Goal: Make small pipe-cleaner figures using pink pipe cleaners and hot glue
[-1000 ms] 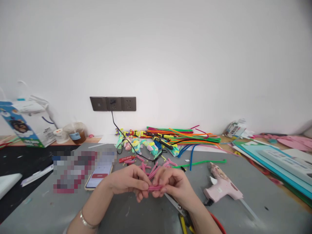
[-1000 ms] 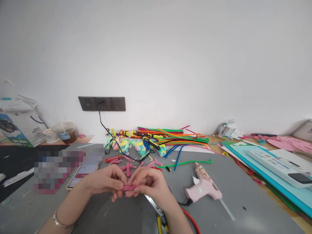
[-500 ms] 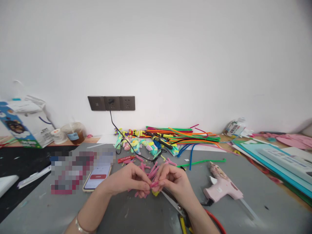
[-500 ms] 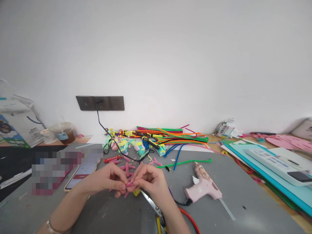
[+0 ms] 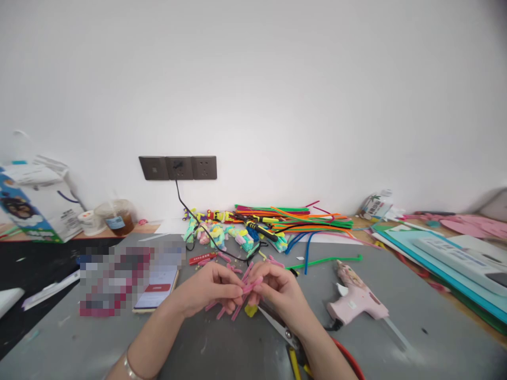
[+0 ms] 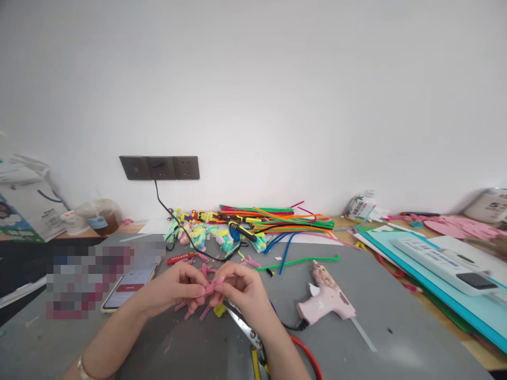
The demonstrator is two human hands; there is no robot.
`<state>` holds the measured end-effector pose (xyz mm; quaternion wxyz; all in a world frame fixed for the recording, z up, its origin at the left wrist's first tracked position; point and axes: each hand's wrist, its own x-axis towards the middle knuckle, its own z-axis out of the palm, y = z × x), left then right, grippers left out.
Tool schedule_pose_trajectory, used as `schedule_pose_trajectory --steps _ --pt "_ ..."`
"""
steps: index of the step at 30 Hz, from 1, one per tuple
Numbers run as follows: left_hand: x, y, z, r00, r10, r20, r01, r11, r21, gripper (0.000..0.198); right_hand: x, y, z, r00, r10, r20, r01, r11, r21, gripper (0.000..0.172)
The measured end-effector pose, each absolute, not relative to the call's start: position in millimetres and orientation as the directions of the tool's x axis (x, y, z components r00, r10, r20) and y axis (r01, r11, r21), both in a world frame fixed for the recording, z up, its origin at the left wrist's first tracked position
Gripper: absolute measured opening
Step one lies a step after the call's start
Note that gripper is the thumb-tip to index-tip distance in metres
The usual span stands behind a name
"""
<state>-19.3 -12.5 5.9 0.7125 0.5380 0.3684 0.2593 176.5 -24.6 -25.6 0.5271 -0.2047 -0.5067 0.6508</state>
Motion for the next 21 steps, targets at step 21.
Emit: schedule_pose_trajectory --steps 21 --pt "2.8 -16.3 -6.3 0.314 0.948 0.062 0.043 -0.08 0.996 0.024 174.7 -19.1 -28.5 -0.187 0.964 0.19 -0.334 0.12 -0.935 0.03"
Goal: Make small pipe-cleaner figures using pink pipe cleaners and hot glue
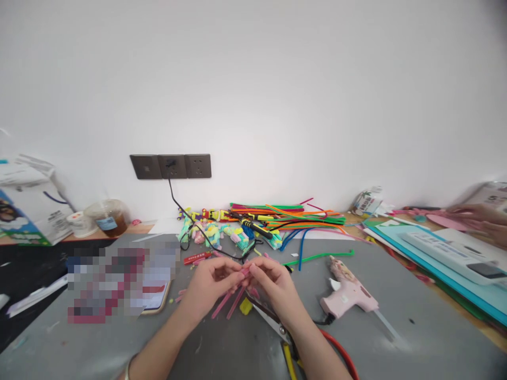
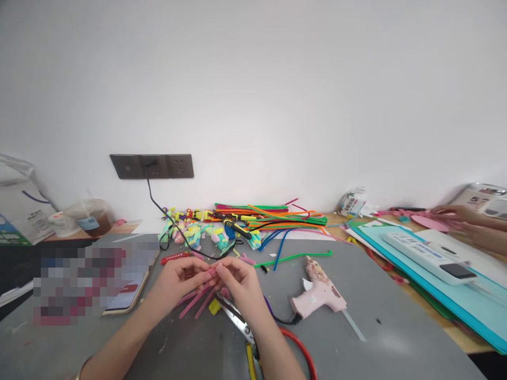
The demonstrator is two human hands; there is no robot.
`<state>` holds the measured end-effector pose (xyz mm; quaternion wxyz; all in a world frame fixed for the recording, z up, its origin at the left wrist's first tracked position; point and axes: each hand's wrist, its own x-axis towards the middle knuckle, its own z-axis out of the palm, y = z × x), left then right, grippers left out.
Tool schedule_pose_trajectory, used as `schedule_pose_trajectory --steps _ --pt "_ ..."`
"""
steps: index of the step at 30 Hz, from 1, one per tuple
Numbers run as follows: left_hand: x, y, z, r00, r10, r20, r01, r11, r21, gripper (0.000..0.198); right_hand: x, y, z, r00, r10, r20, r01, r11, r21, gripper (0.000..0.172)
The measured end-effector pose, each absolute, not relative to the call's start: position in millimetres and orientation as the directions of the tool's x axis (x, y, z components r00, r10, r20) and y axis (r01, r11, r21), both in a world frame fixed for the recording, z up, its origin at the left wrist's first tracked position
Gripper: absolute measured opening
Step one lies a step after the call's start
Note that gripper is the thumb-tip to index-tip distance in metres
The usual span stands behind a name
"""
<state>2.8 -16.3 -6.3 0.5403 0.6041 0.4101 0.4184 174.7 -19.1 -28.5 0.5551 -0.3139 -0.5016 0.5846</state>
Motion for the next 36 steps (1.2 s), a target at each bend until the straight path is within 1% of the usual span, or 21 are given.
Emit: schedule_pose_trajectory --steps 1,3,5,7,9,11,15,19,23,29,32,34,36 --pt "3.5 -16.8 -6.9 0.29 0.954 0.07 0.058 -0.09 0.994 0.023 174.7 -18.5 -29.5 -0.129 0.967 0.219 -0.337 0.165 -0.927 0.028" --pt "4.7 -17.4 -8.2 0.252 0.965 0.064 0.051 -0.08 0.995 0.023 175.3 -18.0 -30.8 0.044 0.947 0.318 -0.294 0.316 -0.902 0.024" --pt "6.1 -17.4 -9.1 0.243 0.969 0.039 -0.001 -0.04 0.999 0.027 176.4 -18.9 -30.5 0.188 0.866 0.463 -0.149 0.491 -0.858 0.014" --pt "7.7 -17.3 -8.8 0.26 0.966 -0.003 -0.075 0.024 0.997 0.032 177.3 -20.7 -28.8 0.194 0.783 0.591 0.024 0.598 -0.801 0.003" --pt "9.6 -18.1 -6.8 0.287 0.956 -0.054 -0.143 0.099 0.985 0.037 177.4 -22.3 -26.6 0.126 0.748 0.652 0.125 0.64 -0.758 0.007" --pt "11.6 -19.6 -4.0 0.308 0.947 -0.093 -0.185 0.156 0.97 0.039 176.8 -23.1 -25.3 0.08 0.74 0.668 0.149 0.653 -0.742 0.012" --pt "13.9 -22.3 -0.2 0.336 0.938 -0.085 -0.183 0.154 0.971 0.041 175.6 -22.3 -26.7 0.083 0.748 0.659 0.076 0.654 -0.753 0.014" --pt "12.8 -22.5 1.9 0.328 0.945 -0.005 -0.132 0.051 0.99 0.038 176.8 -21.2 -28.7 0.094 0.781 0.618 -0.024 0.622 -0.783 0.01" --pt "10.6 -23.4 7.3 0.333 0.941 0.061 -0.045 -0.049 0.998 0.034 178.9 -19.9 -27.6 0.027 0.841 0.54 -0.148 0.537 -0.83 0.001" --pt "10.0 -24.0 9.1 0.328 0.942 0.068 -0.01 -0.069 0.998 0.031 179.7 -17.9 -29.3 -0.102 0.911 0.399 -0.283 0.357 -0.89 0.012" --pt "11.4 -25.2 7.3 0.291 0.954 0.067 -0.037 -0.058 0.998 0.033 179.5 -17.5 -33.4 -0.141 0.926 0.351 -0.342 0.288 -0.895 0.016" --pt "12.9 -26.8 6.5 0.239 0.967 0.084 -0.075 -0.067 0.995 0.037 179.3 -17.6 -34.7 -0.147 0.926 0.347 -0.357 0.277 -0.892 0.016" --pt "14.3 -28.5 6.0 0.193 0.975 0.106 -0.096 -0.089 0.991 0.042 179.0 -17.9 -33.8 -0.128 0.92 0.37 -0.344 0.309 -0.887 0.015"
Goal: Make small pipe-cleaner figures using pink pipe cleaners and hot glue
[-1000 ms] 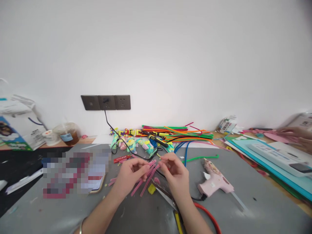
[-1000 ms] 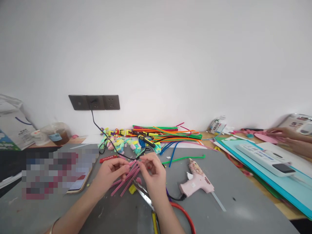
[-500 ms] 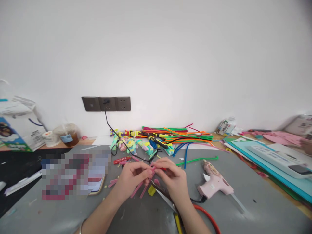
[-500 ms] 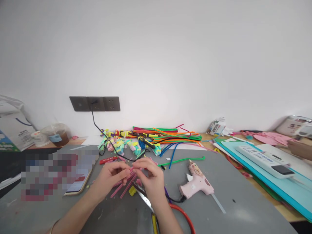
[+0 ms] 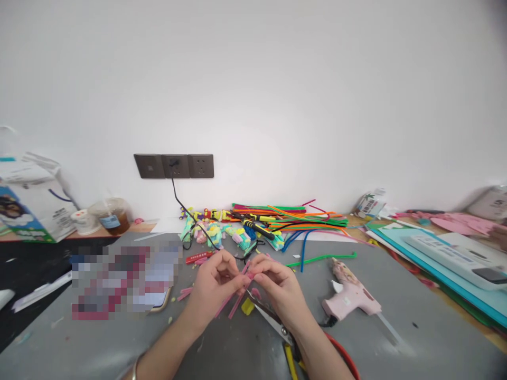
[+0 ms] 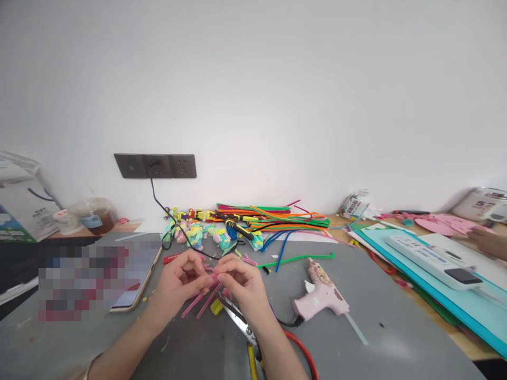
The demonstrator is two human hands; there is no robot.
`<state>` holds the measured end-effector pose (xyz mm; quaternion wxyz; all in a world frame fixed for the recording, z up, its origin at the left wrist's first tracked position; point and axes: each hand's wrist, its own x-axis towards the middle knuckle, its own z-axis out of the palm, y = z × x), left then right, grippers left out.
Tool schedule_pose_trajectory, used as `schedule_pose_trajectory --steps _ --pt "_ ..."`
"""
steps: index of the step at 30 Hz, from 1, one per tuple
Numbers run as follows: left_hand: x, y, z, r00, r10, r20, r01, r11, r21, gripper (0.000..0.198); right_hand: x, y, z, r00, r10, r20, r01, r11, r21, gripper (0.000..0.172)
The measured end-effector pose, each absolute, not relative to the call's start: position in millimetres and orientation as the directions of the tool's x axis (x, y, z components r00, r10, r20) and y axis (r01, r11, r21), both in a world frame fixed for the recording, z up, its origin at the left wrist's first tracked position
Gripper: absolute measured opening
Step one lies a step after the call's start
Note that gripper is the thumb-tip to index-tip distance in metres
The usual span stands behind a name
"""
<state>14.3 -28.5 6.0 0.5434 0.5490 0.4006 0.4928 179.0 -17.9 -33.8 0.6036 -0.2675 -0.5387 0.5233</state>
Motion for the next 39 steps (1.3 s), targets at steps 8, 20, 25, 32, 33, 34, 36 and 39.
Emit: schedule_pose_trajectory --steps 8,20,25,32,33,34,36,39 --pt "16.4 -31.4 6.5 0.209 0.97 0.124 -0.095 -0.106 0.99 0.043 178.6 -19.3 -32.8 -0.036 0.926 0.377 -0.259 0.356 -0.898 0.012" --pt "11.2 -30.8 -1.9 0.214 0.955 0.206 0.021 -0.215 0.976 0.032 181.0 -22.8 -28.0 -0.296 0.918 0.263 -0.381 0.139 -0.914 0.026" --pt "8.5 -30.3 -0.6 0.201 0.939 0.278 0.122 -0.305 0.944 0.026 180.5 -23.0 -23.8 -0.314 0.906 0.283 -0.321 0.18 -0.93 0.028" --pt "3.2 -22.0 -1.5 0.265 0.915 0.305 0.204 -0.363 0.909 0.011 177.6 -22.3 -29.4 -0.194 0.92 0.341 -0.196 0.304 -0.932 0.022" --pt "2.0 -20.3 -1.4 0.296 0.909 0.293 0.218 -0.363 0.906 0.01 177.6 -22.0 -31.2 -0.18 0.919 0.351 -0.169 0.323 -0.931 0.022" --pt "0.3 -18.4 -1.0 0.321 0.904 0.282 0.236 -0.365 0.901 0.009 177.7 -21.5 -33.0 -0.164 0.918 0.361 -0.14 0.341 -0.93 0.021" --pt "-5.6 -13.6 0.9 0.331 0.905 0.268 0.292 -0.368 0.883 0.012 177.9 -19.8 -36.6 -0.117 0.92 0.375 -0.081 0.367 -0.927 0.017" --pt "-20.9 -3.4 4.3 0.243 0.937 0.252 0.43 -0.337 0.837 0.019 178.2 -16.5 -40.6 0.005 0.93 0.366 0.02 0.366 -0.93 0.016"
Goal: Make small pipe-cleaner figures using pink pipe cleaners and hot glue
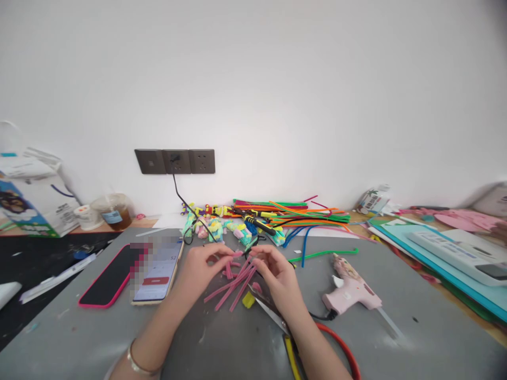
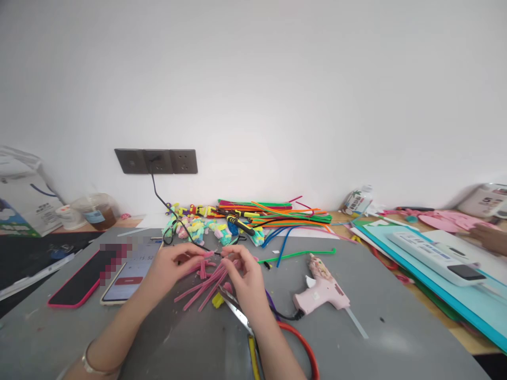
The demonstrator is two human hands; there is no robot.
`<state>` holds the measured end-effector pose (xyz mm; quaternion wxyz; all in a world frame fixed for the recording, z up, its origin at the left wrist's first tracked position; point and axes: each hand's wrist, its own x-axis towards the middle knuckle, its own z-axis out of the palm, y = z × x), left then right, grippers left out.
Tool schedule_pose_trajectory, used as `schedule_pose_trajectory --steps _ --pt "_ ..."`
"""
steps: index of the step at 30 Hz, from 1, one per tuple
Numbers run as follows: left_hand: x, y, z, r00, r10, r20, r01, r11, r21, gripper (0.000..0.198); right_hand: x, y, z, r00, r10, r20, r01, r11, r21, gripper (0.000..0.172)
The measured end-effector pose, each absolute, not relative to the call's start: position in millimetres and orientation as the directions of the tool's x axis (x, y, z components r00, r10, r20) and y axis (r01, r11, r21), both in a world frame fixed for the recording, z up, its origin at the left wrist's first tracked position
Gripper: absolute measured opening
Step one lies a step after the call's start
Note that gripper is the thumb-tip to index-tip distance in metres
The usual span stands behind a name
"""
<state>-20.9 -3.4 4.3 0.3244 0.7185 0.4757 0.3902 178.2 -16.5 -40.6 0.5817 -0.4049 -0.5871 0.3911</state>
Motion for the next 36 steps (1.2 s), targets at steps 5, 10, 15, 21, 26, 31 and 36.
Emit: schedule_pose_trajectory --steps 5,10,15,21,26,31,36 --pt "-47.3 11.8 2.8 0.138 0.976 0.168 0.68 -0.217 0.7 0.02 177.2 -13.0 -43.2 0.069 0.918 0.39 0.194 0.371 -0.908 0.02" --pt "-50.8 14.5 -7.2 0.198 0.978 0.067 0.68 -0.186 0.709 0.018 175.6 -12.1 -45.3 0.091 0.934 0.346 0.167 0.328 -0.93 0.026" --pt "-43.2 13.9 -8.7 0.199 0.978 0.065 0.667 -0.184 0.722 0.021 174.3 -11.9 -48.0 0.071 0.944 0.323 0.127 0.312 -0.941 0.028" --pt "-34.7 5.9 -3.0 0.244 0.965 0.094 0.816 -0.257 0.517 0.036 173.8 -13.6 -44.9 0.039 0.942 0.332 0.141 0.324 -0.936 0.025" --pt "-36.3 1.2 -3.8 0.334 0.943 -0.008 0.81 -0.283 0.513 0.008 173.9 -14.2 -43.6 0.032 0.942 0.335 0.137 0.328 -0.935 0.025" --pt "-37.3 3.0 -4.2 0.274 0.961 -0.028 0.81 -0.214 0.547 0.021 173.7 -14.5 -44.2 0.024 0.941 0.337 0.12 0.332 -0.936 0.024" --pt "-41.1 3.8 -2.2 0.255 0.967 0.027 0.73 -0.21 0.65 0.014 173.7 -14.6 -44.5 0.047 0.944 0.327 0.106 0.321 -0.941 0.025"
